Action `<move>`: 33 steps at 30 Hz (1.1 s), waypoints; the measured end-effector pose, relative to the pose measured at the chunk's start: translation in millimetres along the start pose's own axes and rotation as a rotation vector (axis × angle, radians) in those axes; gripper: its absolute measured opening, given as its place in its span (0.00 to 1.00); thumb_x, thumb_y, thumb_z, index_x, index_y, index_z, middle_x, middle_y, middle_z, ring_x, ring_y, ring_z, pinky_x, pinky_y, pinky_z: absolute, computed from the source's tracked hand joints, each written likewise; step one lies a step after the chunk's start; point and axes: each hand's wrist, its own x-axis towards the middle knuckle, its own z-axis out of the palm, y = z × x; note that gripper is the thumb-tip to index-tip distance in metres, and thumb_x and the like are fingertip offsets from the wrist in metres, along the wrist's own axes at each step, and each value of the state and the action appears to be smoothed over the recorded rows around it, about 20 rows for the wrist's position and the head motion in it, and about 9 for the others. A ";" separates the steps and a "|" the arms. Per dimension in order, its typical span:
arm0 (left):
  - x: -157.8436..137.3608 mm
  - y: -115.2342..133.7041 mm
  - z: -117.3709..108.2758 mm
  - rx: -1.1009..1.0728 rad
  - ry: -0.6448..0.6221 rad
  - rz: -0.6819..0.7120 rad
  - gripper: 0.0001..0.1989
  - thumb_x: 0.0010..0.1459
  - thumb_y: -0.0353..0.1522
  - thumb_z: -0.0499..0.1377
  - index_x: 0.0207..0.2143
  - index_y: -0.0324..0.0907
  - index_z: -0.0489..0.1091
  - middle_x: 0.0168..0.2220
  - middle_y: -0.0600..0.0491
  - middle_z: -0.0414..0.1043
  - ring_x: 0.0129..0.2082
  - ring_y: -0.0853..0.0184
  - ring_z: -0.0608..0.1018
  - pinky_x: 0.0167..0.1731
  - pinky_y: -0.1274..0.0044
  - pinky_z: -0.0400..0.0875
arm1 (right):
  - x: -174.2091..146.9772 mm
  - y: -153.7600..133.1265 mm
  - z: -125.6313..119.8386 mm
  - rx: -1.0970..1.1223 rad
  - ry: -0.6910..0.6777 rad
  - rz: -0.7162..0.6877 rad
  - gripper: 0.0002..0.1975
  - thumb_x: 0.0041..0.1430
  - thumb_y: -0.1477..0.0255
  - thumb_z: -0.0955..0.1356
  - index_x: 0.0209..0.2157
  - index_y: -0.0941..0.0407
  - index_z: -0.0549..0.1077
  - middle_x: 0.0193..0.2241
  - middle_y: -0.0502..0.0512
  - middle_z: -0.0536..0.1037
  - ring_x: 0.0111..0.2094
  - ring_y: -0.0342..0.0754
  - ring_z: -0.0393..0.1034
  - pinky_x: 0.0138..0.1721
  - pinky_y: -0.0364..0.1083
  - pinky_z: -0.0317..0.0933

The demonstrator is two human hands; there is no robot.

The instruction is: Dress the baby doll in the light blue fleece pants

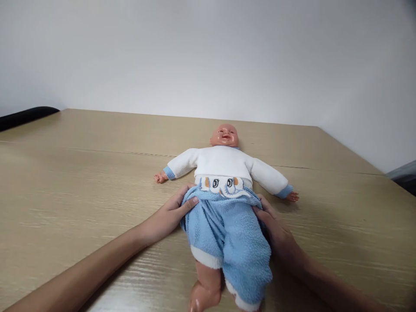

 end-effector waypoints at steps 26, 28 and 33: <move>-0.2 13.3 -10.7 0.438 0.035 0.442 0.10 0.74 0.42 0.61 0.47 0.46 0.73 0.61 0.45 0.66 0.67 0.55 0.66 0.72 0.60 0.55 | 19.3 -7.8 -7.4 -0.262 0.069 -0.408 0.07 0.76 0.61 0.68 0.46 0.49 0.74 0.47 0.53 0.75 0.50 0.55 0.70 0.56 0.52 0.62; 1.3 12.6 -7.7 0.471 0.084 0.454 0.09 0.76 0.40 0.58 0.49 0.46 0.72 0.67 0.44 0.62 0.73 0.54 0.61 0.75 0.59 0.50 | 25.9 -8.8 -5.6 -0.267 0.095 -0.470 0.07 0.76 0.62 0.68 0.48 0.49 0.75 0.52 0.55 0.75 0.57 0.58 0.70 0.63 0.55 0.60; 17.6 8.0 1.8 0.377 0.164 0.457 0.12 0.79 0.43 0.52 0.48 0.45 0.68 0.66 0.42 0.66 0.69 0.57 0.67 0.72 0.64 0.57 | 42.7 -3.3 -2.6 -0.133 0.123 -0.326 0.11 0.75 0.58 0.69 0.50 0.48 0.76 0.52 0.53 0.77 0.58 0.56 0.70 0.63 0.53 0.60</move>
